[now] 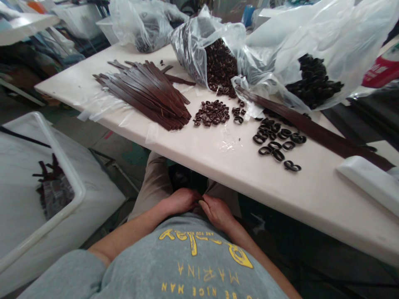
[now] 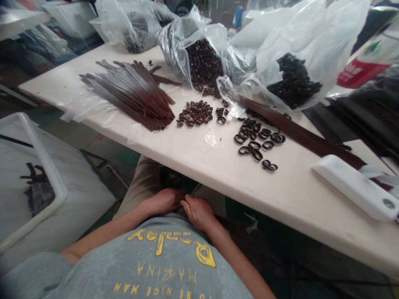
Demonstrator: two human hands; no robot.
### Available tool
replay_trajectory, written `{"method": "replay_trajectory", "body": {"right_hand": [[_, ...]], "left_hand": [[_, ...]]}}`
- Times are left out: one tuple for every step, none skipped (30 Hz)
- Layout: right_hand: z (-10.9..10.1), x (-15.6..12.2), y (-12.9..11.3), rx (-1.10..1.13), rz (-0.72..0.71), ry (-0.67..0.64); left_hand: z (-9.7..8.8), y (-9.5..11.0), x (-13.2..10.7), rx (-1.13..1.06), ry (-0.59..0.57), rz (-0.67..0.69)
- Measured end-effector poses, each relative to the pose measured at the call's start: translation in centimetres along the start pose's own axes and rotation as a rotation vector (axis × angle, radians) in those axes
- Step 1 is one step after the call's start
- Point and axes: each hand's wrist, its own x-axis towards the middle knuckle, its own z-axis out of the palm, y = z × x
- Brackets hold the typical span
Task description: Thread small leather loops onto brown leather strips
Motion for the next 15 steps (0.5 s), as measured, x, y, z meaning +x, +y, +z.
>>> {"method": "replay_trajectory", "body": {"right_hand": [[-0.02, -0.01, -0.01, 0.002, -0.004, 0.0], [-0.04, -0.02, -0.01, 0.006, -0.01, 0.0], [-0.05, -0.04, -0.01, 0.009, -0.015, 0.001], [-0.06, -0.06, -0.01, 0.012, -0.017, 0.001], [-0.06, -0.07, -0.01, 0.013, -0.018, 0.003], [-0.05, -0.08, -0.01, 0.012, -0.018, 0.005], [-0.03, -0.08, -0.01, 0.008, -0.018, 0.008], [-0.01, -0.08, -0.01, 0.004, -0.018, 0.011], [0.01, -0.08, -0.01, 0.0, -0.018, 0.013], [0.02, -0.07, -0.01, -0.004, -0.019, 0.013], [0.02, -0.07, -0.02, -0.006, -0.018, 0.012], [0.0, -0.07, -0.03, -0.007, -0.016, 0.009], [-0.02, -0.07, -0.05, -0.007, -0.014, 0.005], [-0.04, -0.08, -0.07, -0.007, -0.011, 0.002], [-0.07, -0.08, -0.09, -0.007, -0.01, 0.001]], "left_hand": [[-0.03, 0.01, 0.0, 0.007, -0.003, 0.005], [-0.06, 0.02, 0.0, 0.012, -0.007, 0.011], [-0.11, 0.05, -0.01, 0.016, -0.009, 0.014], [-0.16, 0.09, -0.02, 0.019, -0.01, 0.016], [-0.21, 0.12, -0.03, 0.022, -0.009, 0.014], [-0.26, 0.17, -0.04, 0.024, -0.01, 0.013], [-0.3, 0.2, -0.06, 0.026, -0.011, 0.013], [-0.34, 0.24, -0.07, 0.027, -0.012, 0.014], [-0.36, 0.26, -0.08, 0.027, -0.013, 0.014], [-0.38, 0.28, -0.08, 0.026, -0.013, 0.016], [-0.39, 0.28, -0.09, 0.024, -0.013, 0.015], [-0.4, 0.28, -0.09, 0.021, -0.014, 0.014], [-0.4, 0.27, -0.09, 0.017, -0.017, 0.011], [-0.4, 0.26, -0.09, 0.015, -0.02, 0.009], [-0.41, 0.25, -0.09, 0.014, -0.025, 0.005]]}}
